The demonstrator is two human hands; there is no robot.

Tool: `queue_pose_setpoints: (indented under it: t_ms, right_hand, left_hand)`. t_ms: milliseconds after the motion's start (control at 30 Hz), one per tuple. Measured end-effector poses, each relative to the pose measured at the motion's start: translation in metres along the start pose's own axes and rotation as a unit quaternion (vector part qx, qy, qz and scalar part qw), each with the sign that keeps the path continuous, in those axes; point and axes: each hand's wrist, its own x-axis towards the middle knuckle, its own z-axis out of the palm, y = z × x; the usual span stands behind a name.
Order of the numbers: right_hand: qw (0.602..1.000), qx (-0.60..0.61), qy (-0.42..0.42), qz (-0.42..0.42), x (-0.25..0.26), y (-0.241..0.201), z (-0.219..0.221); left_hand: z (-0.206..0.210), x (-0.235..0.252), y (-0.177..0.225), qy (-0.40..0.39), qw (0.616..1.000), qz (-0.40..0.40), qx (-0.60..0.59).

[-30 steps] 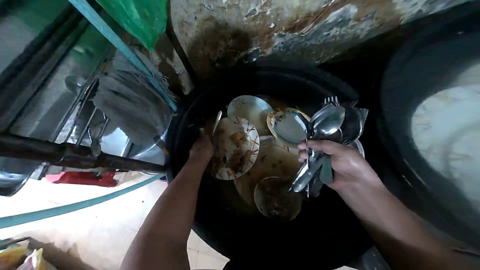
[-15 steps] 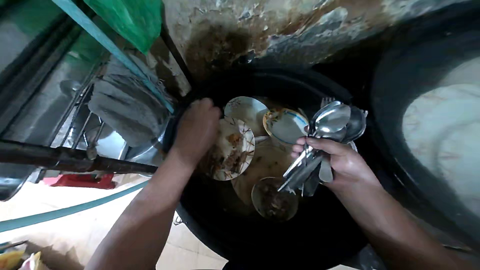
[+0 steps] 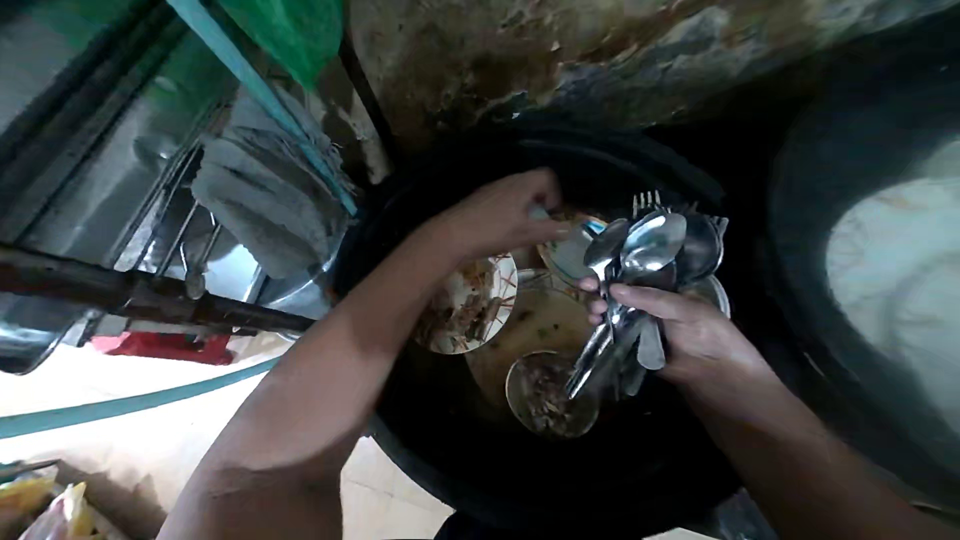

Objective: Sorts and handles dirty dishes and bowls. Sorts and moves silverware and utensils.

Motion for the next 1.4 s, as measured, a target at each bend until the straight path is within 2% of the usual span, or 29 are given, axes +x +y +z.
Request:
queue_pose_setpoints:
  t_ms: [67, 133, 233, 300, 433, 533, 667, 733, 833, 967, 1067, 1133, 1233, 1300, 1400]
  right_hand:
    - [0.999, 0.005, 0.035, -0.01, -0.001, 0.0, 0.001]
    - [0.997, 0.005, 0.068, -0.024, -0.001, 0.001, 0.002]
    - [0.996, 0.009, 0.087, -0.025, -0.001, -0.001, 0.006]
    - [0.997, 0.001, 0.083, -0.009, -0.001, -0.001, 0.005]
    - [0.997, -0.027, 0.075, -0.003, 0.0, 0.001, 0.004]
    - [0.996, -0.033, 0.084, 0.0, 0.0, 0.001, 0.004]
    - [0.996, -0.025, 0.079, -0.015, 0.001, 0.001, 0.004]
    - [0.995, -0.025, 0.092, -0.029, 0.0, 0.001, 0.006]
    - [0.977, -0.086, 0.178, -0.081, -0.001, 0.0, 0.013]
    - [0.939, -0.196, 0.225, -0.169, 0.0, 0.002, 0.014]
    - [0.935, -0.2, 0.241, -0.166, -0.001, 0.001, 0.014]
    - [0.939, -0.197, 0.237, -0.153, -0.001, 0.002, 0.013]
    - [0.944, -0.188, 0.23, -0.144, -0.002, 0.002, 0.013]
    - [0.951, -0.16, 0.23, -0.127, -0.003, 0.001, 0.016]
    - [0.961, -0.114, 0.233, -0.09, -0.003, -0.002, 0.019]
  left_hand:
    - [0.015, -0.014, -0.041, -0.045, 0.985, -0.156, 0.062]
    - [0.047, -0.032, -0.08, -0.069, 0.951, -0.291, 0.081]
    - [0.081, -0.046, -0.102, -0.103, 0.893, -0.429, 0.085]
    - [0.092, -0.049, -0.101, -0.101, 0.875, -0.468, 0.072]
    - [0.105, -0.059, -0.109, -0.061, 0.899, -0.427, 0.072]
    - [0.092, -0.064, -0.12, -0.032, 0.91, -0.413, 0.031]
    - [0.07, -0.08, -0.126, 0.053, 0.933, -0.356, -0.006]
    - [0.071, -0.084, -0.123, 0.006, 0.93, -0.358, 0.082]
    - [0.077, -0.08, -0.091, -0.011, 0.943, -0.309, 0.124]
    - [0.114, -0.078, -0.017, -0.024, 0.988, -0.087, 0.127]
    - [0.153, -0.072, 0.014, -0.078, 0.991, -0.006, 0.108]
    - [0.16, -0.069, 0.021, -0.125, 0.989, -0.031, 0.07]
    - [0.135, -0.073, 0.008, -0.098, 0.991, -0.092, 0.017]
    - [0.11, -0.077, -0.019, -0.042, 0.982, -0.182, 0.04]
    - [0.091, -0.08, -0.076, -0.033, 0.922, -0.365, 0.128]
